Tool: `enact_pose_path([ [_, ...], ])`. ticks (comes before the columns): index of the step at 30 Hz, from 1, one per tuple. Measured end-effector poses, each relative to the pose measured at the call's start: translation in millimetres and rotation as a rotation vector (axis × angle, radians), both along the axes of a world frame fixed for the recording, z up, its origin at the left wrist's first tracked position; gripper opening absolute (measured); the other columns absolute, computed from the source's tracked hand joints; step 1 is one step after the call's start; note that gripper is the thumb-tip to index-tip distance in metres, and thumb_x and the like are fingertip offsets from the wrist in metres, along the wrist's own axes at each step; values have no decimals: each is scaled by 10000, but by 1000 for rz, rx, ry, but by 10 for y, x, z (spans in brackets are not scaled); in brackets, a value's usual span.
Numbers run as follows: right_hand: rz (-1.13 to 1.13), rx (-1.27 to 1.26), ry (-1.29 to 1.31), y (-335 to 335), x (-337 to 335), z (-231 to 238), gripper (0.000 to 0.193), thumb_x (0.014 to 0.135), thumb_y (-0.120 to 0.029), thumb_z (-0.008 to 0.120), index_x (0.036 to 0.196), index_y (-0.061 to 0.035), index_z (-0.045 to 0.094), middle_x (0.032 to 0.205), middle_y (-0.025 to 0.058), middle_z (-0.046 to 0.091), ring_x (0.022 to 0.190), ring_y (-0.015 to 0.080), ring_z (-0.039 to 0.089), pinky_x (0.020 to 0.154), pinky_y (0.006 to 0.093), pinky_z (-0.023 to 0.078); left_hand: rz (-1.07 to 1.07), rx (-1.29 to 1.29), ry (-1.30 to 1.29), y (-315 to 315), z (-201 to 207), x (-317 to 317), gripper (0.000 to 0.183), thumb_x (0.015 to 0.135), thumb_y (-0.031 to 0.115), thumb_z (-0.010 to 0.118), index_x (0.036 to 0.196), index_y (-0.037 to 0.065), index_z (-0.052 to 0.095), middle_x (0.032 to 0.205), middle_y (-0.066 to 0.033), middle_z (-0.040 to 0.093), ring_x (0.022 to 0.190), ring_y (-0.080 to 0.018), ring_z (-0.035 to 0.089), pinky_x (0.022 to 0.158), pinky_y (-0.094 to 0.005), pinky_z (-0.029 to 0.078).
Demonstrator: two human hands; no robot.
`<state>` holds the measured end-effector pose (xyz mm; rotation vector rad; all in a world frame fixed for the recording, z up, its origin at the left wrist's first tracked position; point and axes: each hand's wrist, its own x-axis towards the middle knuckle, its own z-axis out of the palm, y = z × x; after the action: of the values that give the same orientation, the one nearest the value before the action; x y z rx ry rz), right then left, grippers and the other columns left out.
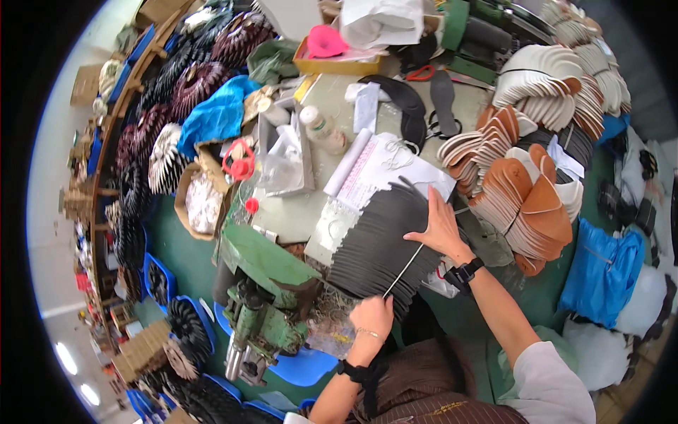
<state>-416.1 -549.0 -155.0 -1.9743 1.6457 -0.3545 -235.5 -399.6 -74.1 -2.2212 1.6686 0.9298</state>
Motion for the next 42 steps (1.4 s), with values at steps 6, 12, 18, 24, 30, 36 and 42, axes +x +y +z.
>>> enact_pose_path([
  [6,67,-31,79,-10,157,-63,1413,426,-417,902,1464,-30,24,1426,253,258,1315,407,298,1035,560,267,-135,-621,80,-742,-345,-150,650,843,356,609,1387,80,382,1473,-148,296,1372,-344,238,1079,-557,195],
  [12,78,-37,-9,-145,94,-122,1406,430,-425,903,1452,-1,35,1372,265,318,1262,403,352,1012,500,319,-164,-593,34,-582,-947,98,681,843,411,599,1436,195,341,1514,-138,220,1389,-343,209,1070,-578,196],
  [18,45,-218,130,99,331,-144,1233,543,-326,846,1449,6,79,1429,308,206,1283,454,282,1053,520,236,-138,-624,27,-468,-1007,167,638,840,440,597,1414,264,381,1510,-141,237,1381,-327,239,1056,-575,229],
  [24,-19,-193,195,7,478,-143,1216,509,-305,858,1466,-74,146,1349,298,282,1188,450,349,999,525,287,-158,-666,16,-444,-1034,158,490,839,364,624,1310,372,491,1495,-131,269,1373,-369,238,1034,-618,228],
  [30,-126,-295,111,6,469,83,1148,520,-280,851,1459,-103,216,1246,268,361,1141,433,385,967,507,313,-320,-611,-36,-391,-1054,129,514,791,147,590,1257,360,541,1507,-66,267,1381,-388,211,1026,-695,159],
  [36,-868,97,-1348,-550,21,930,809,760,-199,747,1390,-21,272,1276,153,430,1161,221,434,1002,379,344,-348,-619,5,-396,-1027,133,524,794,124,577,1272,335,534,1512,-47,261,1389,-345,216,1033,-680,164],
  [42,-102,-556,-218,20,270,1647,1264,526,-261,875,1431,55,52,1381,286,255,1259,457,304,1057,508,263,152,-758,645,-434,-628,171,461,915,175,502,1354,53,432,1438,-153,370,1352,-357,286,1111,-499,175],
])
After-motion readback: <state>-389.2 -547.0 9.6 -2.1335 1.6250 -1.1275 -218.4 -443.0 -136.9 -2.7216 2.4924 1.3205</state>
